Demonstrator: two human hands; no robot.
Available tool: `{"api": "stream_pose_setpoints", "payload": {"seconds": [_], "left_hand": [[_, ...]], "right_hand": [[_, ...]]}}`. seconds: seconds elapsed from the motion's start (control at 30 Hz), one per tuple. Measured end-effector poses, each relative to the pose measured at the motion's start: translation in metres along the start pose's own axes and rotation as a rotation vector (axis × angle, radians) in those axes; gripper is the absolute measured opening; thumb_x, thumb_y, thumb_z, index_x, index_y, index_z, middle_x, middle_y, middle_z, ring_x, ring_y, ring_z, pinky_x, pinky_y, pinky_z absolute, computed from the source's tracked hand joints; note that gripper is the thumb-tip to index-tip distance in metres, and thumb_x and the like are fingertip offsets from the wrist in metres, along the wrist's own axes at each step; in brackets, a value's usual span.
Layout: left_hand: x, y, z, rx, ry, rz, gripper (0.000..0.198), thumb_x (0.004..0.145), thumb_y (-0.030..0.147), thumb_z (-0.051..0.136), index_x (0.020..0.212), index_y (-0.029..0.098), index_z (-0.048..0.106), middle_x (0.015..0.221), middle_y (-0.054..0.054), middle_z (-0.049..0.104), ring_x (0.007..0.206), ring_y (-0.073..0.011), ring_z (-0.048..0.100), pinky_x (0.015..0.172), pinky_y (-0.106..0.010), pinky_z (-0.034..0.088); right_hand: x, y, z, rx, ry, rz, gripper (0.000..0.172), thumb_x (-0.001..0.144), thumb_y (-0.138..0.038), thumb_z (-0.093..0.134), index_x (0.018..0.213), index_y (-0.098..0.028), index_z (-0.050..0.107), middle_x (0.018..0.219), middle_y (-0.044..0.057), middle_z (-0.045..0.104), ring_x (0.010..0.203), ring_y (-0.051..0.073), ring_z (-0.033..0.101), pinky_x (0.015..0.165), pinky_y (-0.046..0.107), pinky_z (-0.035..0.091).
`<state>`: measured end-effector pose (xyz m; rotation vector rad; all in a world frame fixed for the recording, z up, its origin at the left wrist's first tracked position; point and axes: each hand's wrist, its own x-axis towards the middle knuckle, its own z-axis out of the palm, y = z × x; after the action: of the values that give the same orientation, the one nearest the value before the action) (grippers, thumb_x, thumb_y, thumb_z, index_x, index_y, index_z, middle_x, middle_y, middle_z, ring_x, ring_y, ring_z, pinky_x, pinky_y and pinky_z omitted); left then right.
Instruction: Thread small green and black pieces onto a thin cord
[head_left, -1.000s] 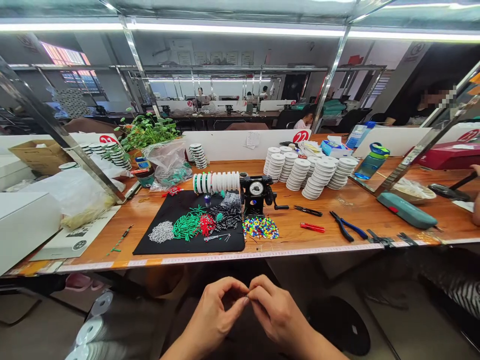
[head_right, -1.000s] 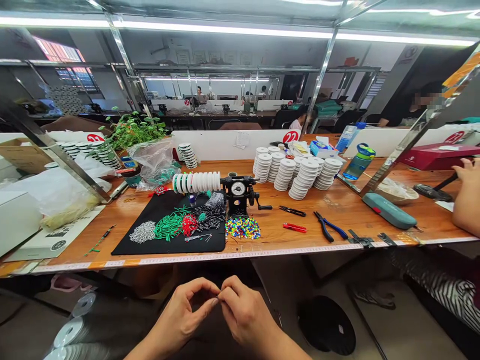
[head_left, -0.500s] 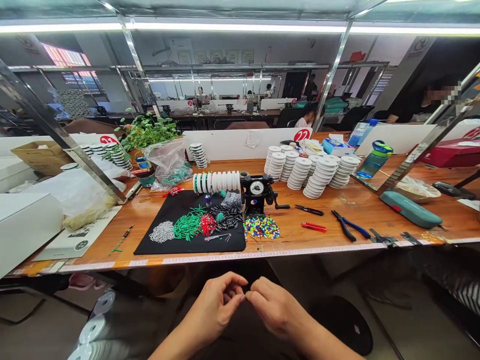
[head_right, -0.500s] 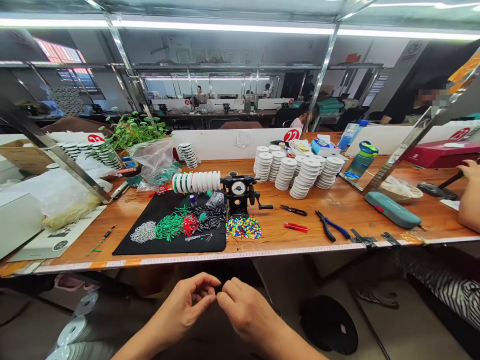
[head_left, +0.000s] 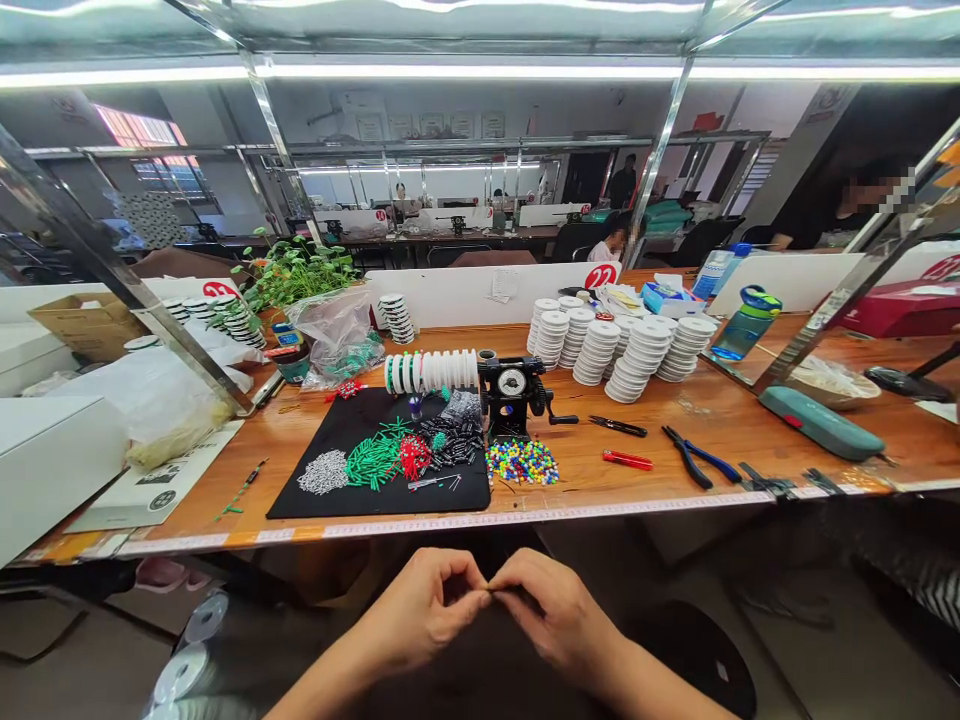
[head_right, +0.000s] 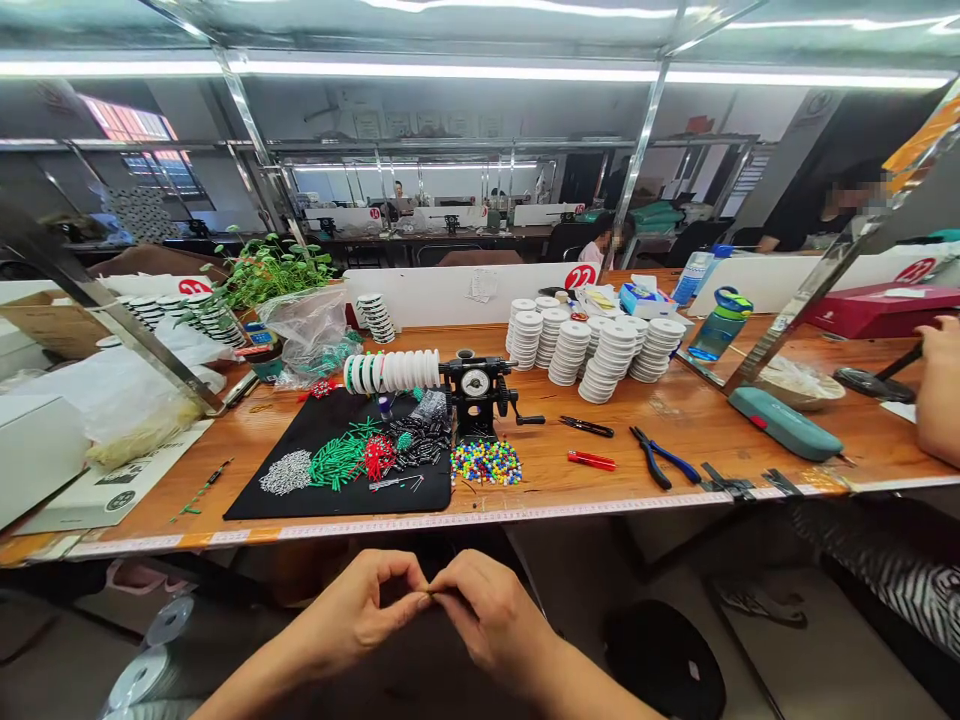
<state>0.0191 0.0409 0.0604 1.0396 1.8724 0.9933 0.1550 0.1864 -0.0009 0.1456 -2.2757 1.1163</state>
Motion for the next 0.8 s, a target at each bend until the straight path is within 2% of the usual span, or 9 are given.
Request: {"api": "stream_pose_setpoints", "payload": {"seconds": [0.07,0.2,0.3,0.5,0.6,0.7,0.8], "left_hand": [[0.002,0.0,-0.003,-0.065,-0.046,-0.017,0.022,0.082,0.034,0.066,0.072,0.015,0.069,0.059,0.004,0.051,0.059,-0.012,0.04,0.054,-0.022,0.029],[0.005,-0.004,-0.01,-0.193,-0.153,-0.028,0.031,0.085,0.045,0.065,0.076,0.016,0.073,0.065,0.002,0.062,0.062,-0.0135,0.051,0.061,-0.023,0.038],[0.009,-0.01,-0.013,-0.201,-0.143,-0.015,0.034,0.083,0.049,0.069,0.075,0.016,0.073,0.066,0.001,0.066,0.065,-0.0142,0.055,0.063,-0.022,0.04],[0.017,-0.019,-0.009,-0.503,-0.222,-0.121,0.045,0.072,0.059,0.079,0.076,0.015,0.067,0.07,-0.003,0.07,0.06,-0.0149,0.063,0.063,-0.026,0.048],[0.02,-0.019,-0.008,-0.533,-0.22,-0.138,0.047,0.068,0.057,0.083,0.074,0.015,0.064,0.069,-0.003,0.07,0.059,-0.0132,0.063,0.062,-0.024,0.047],[0.022,-0.019,-0.008,-0.541,-0.228,-0.134,0.052,0.064,0.062,0.083,0.074,0.015,0.061,0.068,-0.002,0.069,0.058,-0.0125,0.062,0.061,-0.024,0.045],[0.025,-0.022,-0.009,-0.483,-0.206,-0.119,0.056,0.064,0.066,0.081,0.074,0.016,0.06,0.066,-0.002,0.067,0.057,-0.012,0.059,0.06,-0.024,0.042]], "right_hand": [[0.004,-0.001,-0.003,0.002,-0.028,-0.02,0.016,0.1,-0.017,0.05,0.096,-0.022,0.065,0.08,0.005,0.067,0.072,0.019,0.063,0.062,0.028,0.051],[0.01,-0.001,-0.005,-0.044,-0.067,-0.095,0.02,0.101,-0.016,0.046,0.097,-0.022,0.065,0.081,0.007,0.066,0.072,0.019,0.061,0.061,0.028,0.049],[0.012,0.001,-0.003,-0.031,-0.082,-0.095,0.02,0.101,-0.016,0.047,0.094,-0.022,0.064,0.08,0.007,0.066,0.07,0.019,0.061,0.06,0.028,0.048],[0.014,0.003,-0.002,0.151,-0.095,0.147,0.013,0.096,-0.017,0.052,0.09,-0.021,0.063,0.081,0.004,0.066,0.072,0.017,0.063,0.066,0.026,0.049],[0.016,0.002,-0.005,0.186,-0.112,0.184,0.013,0.095,-0.018,0.052,0.092,-0.021,0.065,0.084,0.004,0.068,0.076,0.018,0.065,0.069,0.026,0.05],[0.018,0.005,-0.006,0.151,-0.121,0.134,0.016,0.095,-0.016,0.052,0.102,-0.021,0.066,0.09,0.006,0.071,0.081,0.019,0.067,0.074,0.027,0.051],[0.02,0.017,0.0,0.042,-0.07,-0.007,0.013,0.093,-0.019,0.054,0.096,-0.02,0.067,0.083,0.007,0.071,0.074,0.02,0.066,0.067,0.027,0.052]]}}
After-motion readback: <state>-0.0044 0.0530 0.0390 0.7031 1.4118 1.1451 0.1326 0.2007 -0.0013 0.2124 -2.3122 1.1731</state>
